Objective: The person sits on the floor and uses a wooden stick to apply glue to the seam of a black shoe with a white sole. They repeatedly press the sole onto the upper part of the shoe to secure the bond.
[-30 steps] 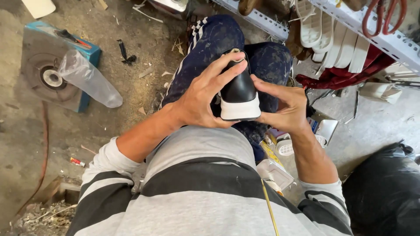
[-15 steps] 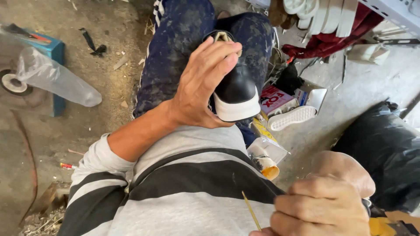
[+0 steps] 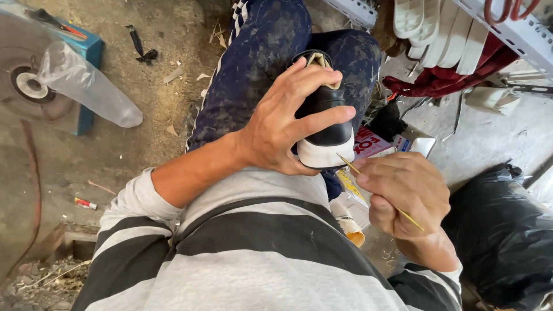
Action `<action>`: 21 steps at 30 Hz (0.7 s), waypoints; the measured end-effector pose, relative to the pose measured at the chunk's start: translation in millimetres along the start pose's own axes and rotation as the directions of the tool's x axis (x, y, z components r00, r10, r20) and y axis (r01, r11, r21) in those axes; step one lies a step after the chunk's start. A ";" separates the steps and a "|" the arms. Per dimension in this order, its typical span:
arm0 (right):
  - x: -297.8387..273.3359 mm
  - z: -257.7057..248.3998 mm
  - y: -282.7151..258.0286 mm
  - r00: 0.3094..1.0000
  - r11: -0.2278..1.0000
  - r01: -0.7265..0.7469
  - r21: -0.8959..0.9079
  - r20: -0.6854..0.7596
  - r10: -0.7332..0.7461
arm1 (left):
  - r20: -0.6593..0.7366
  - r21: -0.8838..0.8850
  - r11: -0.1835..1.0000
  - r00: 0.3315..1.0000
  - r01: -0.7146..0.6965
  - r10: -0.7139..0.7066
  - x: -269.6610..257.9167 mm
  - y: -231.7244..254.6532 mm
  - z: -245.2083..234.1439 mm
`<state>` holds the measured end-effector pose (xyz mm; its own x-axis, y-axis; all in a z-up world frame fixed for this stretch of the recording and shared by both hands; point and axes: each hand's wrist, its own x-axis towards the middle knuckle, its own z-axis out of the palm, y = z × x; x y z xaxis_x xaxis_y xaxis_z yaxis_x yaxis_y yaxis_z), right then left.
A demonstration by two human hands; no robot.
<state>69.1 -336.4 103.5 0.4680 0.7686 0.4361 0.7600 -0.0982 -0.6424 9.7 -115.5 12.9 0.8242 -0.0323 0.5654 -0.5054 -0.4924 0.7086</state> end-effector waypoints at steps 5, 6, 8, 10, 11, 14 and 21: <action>5.8 8.9 3.5 1.000 1.000 0.009 -0.005 0.028 -0.009 | 0.003 0.000 1.000 1.000 0.001 -0.001 -0.6 1.4 -1.6; 6.3 10.1 4.0 1.000 1.000 0.013 -0.004 0.025 -0.013 | -0.001 -0.005 1.000 1.000 0.000 0.000 -0.4 2.1 -1.9; 7.8 10.9 4.9 1.000 1.000 0.017 -0.008 0.020 -0.017 | -0.004 -0.012 1.000 1.000 -0.005 0.004 0.0 1.9 -2.8; 9.4 10.0 4.5 0.999 0.999 0.035 -0.015 0.025 -0.035 | 0.029 -0.025 1.000 1.000 0.005 -0.004 -1.2 2.4 -4.7; 9.6 9.2 4.0 0.999 0.999 0.035 -0.015 0.023 -0.035 | 0.031 -0.025 1.000 1.000 0.004 -0.003 -1.9 2.1 -5.0; 9.7 8.6 2.8 0.999 0.999 0.030 -0.043 0.030 -0.029 | 0.030 -0.029 1.000 1.000 0.000 0.001 -3.2 1.9 -5.8; 8.2 14.2 10.7 0.999 0.999 0.048 0.001 0.008 -0.048 | 0.041 -0.042 0.999 0.999 -0.008 0.010 -5.6 -1.4 -10.0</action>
<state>74.7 -322.1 91.2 0.4278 0.7773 0.4613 0.7810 -0.0610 -0.6216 3.2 -105.9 13.0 0.8290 -0.0727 0.5545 -0.5223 -0.4548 0.7213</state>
